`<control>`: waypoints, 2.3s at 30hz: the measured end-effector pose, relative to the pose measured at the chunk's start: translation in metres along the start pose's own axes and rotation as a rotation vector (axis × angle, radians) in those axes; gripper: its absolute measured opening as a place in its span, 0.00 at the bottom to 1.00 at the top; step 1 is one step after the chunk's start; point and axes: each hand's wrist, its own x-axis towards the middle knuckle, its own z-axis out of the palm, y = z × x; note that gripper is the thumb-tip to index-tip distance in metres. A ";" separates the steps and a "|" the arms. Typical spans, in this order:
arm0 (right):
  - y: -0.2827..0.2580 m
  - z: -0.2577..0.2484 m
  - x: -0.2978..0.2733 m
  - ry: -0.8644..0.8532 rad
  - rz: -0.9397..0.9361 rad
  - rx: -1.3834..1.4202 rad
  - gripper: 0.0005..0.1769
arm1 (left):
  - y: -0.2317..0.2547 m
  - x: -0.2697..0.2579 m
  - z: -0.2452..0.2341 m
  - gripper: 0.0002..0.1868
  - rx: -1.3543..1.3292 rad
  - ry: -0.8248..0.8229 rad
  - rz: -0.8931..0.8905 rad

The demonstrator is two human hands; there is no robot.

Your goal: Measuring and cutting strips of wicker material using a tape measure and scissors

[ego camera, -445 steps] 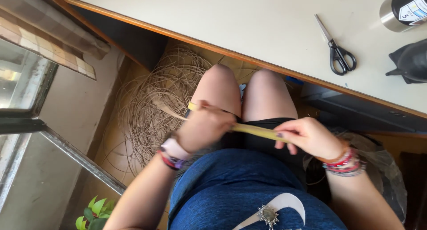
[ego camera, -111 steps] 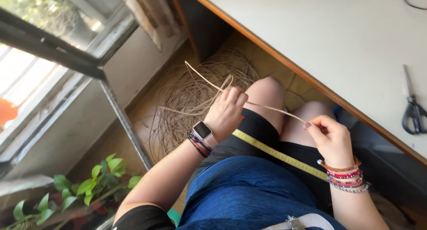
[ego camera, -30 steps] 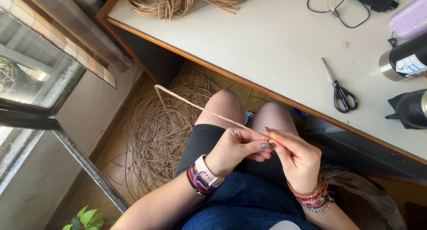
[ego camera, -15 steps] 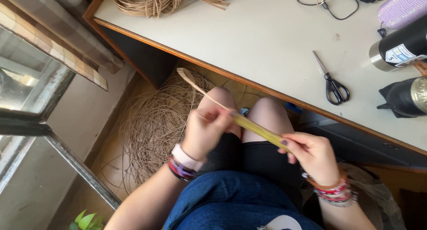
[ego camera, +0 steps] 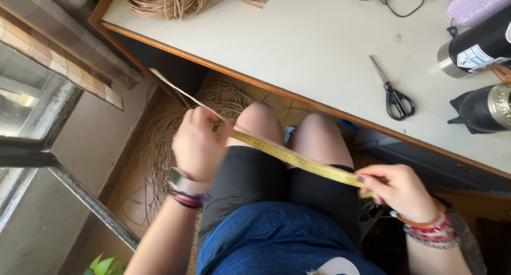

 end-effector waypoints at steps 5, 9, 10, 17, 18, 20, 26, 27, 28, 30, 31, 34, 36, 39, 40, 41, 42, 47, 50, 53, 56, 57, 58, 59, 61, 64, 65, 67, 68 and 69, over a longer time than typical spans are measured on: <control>-0.042 0.029 0.014 -0.074 -0.217 0.001 0.09 | 0.112 -0.030 -0.005 0.06 -0.138 -0.113 0.526; -0.067 0.035 0.015 -0.075 -0.349 0.015 0.09 | 0.101 -0.055 0.055 0.09 -0.552 -0.496 0.712; -0.064 0.033 0.015 -0.073 -0.346 0.015 0.09 | 0.098 -0.049 0.052 0.09 -0.554 -0.499 0.713; -0.023 -0.001 0.007 -0.014 -0.230 0.185 0.08 | 0.033 -0.008 0.043 0.09 -0.237 -0.207 0.816; -0.016 -0.005 0.003 0.011 -0.194 0.231 0.08 | 0.025 -0.002 0.035 0.08 -0.125 -0.131 0.805; -0.002 -0.011 -0.001 0.018 -0.166 0.257 0.08 | 0.005 0.004 0.028 0.06 -0.042 -0.149 0.764; -0.004 -0.007 -0.006 -0.003 -0.081 0.244 0.08 | -0.028 0.002 0.018 0.10 0.216 -0.394 0.542; -0.009 -0.004 -0.005 -0.033 -0.081 0.205 0.07 | -0.034 -0.001 0.022 0.15 0.301 -0.555 0.439; -0.015 0.001 -0.003 -0.031 -0.082 0.205 0.07 | -0.026 -0.009 0.028 0.15 0.301 -0.553 0.441; -0.026 0.014 0.000 -0.089 -0.107 0.170 0.07 | -0.013 -0.028 0.037 0.22 0.369 -0.223 0.580; -0.036 0.021 0.001 -0.094 -0.108 0.171 0.07 | 0.016 -0.035 0.031 0.22 0.372 -0.224 0.577; -0.056 0.037 0.006 -0.126 -0.163 0.128 0.05 | 0.078 -0.055 0.034 0.15 -0.334 -0.352 0.682; -0.058 0.042 0.010 -0.145 -0.192 0.063 0.05 | 0.087 -0.066 0.065 0.07 -0.384 -0.501 0.755; -0.044 0.040 0.011 -0.119 -0.212 0.199 0.07 | 0.087 -0.049 0.036 0.05 -0.383 -0.440 0.691; -0.041 0.034 0.010 -0.117 -0.207 0.200 0.07 | 0.080 -0.045 0.032 0.05 -0.386 -0.445 0.692; -0.038 0.027 0.009 -0.100 -0.204 0.202 0.07 | 0.072 -0.042 0.029 0.03 -0.342 -0.451 0.668; -0.036 0.021 0.009 -0.084 -0.202 0.205 0.08 | 0.064 -0.038 0.026 0.02 -0.295 -0.454 0.644; -0.016 0.002 0.002 -0.094 -0.072 0.152 0.11 | 0.034 -0.034 0.014 0.07 -0.326 -0.463 0.639; -0.009 0.002 0.002 -0.117 -0.053 0.191 0.11 | 0.027 -0.037 0.010 0.07 -0.311 -0.464 0.636; -0.008 0.003 0.001 -0.144 -0.037 0.195 0.11 | 0.020 -0.041 0.010 0.06 -0.260 -0.463 0.632; -0.009 0.000 0.001 -0.142 -0.016 0.178 0.10 | 0.013 -0.040 0.008 0.05 -0.227 -0.465 0.620; -0.010 -0.001 0.001 -0.138 -0.003 0.185 0.10 | 0.010 -0.040 0.006 0.05 -0.227 -0.481 0.607; -0.007 -0.002 0.001 -0.135 0.000 0.185 0.10 | 0.009 -0.040 0.005 0.05 -0.229 -0.484 0.609; -0.005 -0.002 0.001 -0.150 -0.014 0.177 0.10 | 0.008 -0.040 0.003 0.06 -0.225 -0.496 0.583; -0.001 -0.002 0.001 -0.161 -0.028 0.171 0.10 | 0.004 -0.041 0.002 0.07 -0.220 -0.508 0.561; 0.002 0.001 0.002 -0.169 -0.022 0.170 0.09 | -0.002 -0.042 0.003 0.07 -0.218 -0.518 0.539; 0.004 0.003 0.003 -0.135 -0.057 0.233 0.08 | -0.003 -0.042 0.003 0.06 -0.200 -0.551 0.511; 0.004 0.008 0.003 -0.103 -0.091 0.299 0.06 | -0.006 -0.043 0.003 0.05 -0.180 -0.586 0.480; 0.003 0.010 0.003 -0.101 -0.091 0.281 0.06 | -0.008 -0.044 0.003 0.05 -0.177 -0.594 0.472; 0.001 0.011 0.004 -0.098 -0.092 0.264 0.05 | -0.009 -0.044 0.004 0.05 -0.174 -0.602 0.463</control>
